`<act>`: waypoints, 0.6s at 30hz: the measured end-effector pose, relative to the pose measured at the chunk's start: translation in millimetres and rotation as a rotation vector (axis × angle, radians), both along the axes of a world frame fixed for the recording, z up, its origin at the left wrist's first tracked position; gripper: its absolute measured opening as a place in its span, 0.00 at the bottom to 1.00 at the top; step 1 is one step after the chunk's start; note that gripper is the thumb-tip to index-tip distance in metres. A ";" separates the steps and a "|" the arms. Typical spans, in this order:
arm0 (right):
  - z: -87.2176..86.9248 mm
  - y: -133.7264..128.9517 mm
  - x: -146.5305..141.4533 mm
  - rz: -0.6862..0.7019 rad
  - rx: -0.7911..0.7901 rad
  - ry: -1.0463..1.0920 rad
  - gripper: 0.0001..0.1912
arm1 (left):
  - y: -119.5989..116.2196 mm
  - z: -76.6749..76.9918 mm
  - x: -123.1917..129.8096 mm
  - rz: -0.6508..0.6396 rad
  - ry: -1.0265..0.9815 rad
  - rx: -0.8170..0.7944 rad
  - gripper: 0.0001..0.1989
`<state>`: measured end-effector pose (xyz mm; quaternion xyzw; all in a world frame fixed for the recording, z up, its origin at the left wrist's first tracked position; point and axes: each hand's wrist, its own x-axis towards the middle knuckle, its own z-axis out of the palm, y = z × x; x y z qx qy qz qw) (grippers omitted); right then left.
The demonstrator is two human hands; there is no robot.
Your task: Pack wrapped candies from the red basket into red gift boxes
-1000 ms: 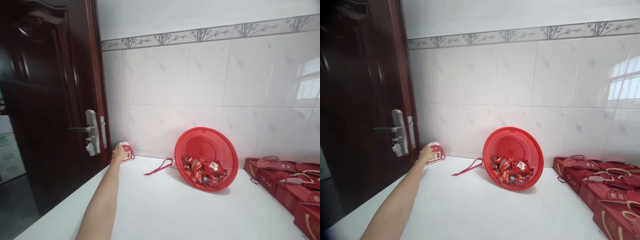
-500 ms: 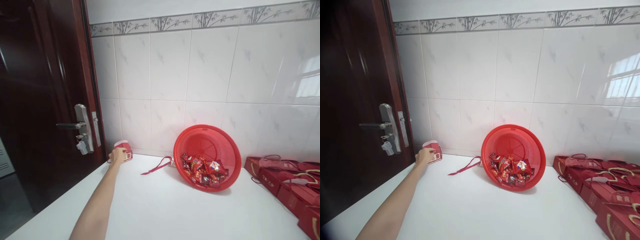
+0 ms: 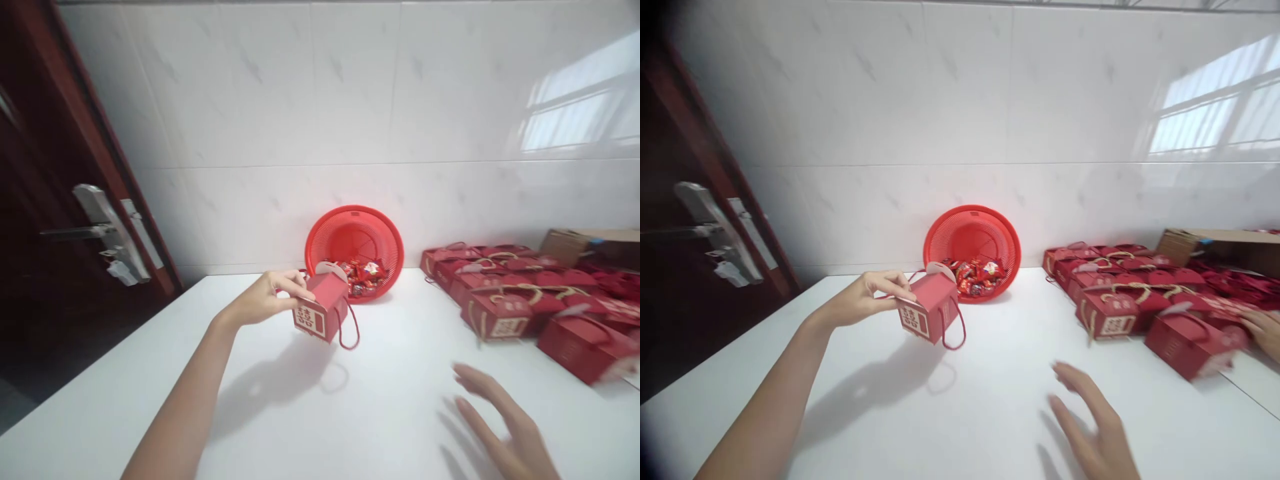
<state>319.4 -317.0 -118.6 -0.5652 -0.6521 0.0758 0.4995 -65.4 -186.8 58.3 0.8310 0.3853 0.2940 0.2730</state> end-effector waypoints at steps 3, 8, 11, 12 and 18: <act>48.4 29.6 -30.7 0.262 0.117 -0.023 0.20 | -30.4 -22.2 50.7 -0.126 0.120 0.113 0.12; 85.9 73.7 -68.6 0.476 0.071 -0.181 0.19 | -57.9 -53.6 98.0 -0.150 0.381 0.312 0.18; 80.8 87.3 -75.5 0.580 -0.016 -0.266 0.15 | -61.4 -56.8 104.0 -0.142 0.426 0.323 0.17; 77.6 90.1 -76.1 0.598 -0.043 -0.267 0.14 | -60.9 -55.7 103.7 -0.135 0.423 0.305 0.16; 65.7 98.0 -80.2 0.583 -0.050 -0.073 0.10 | -45.3 -45.0 99.2 -0.112 0.285 0.033 0.26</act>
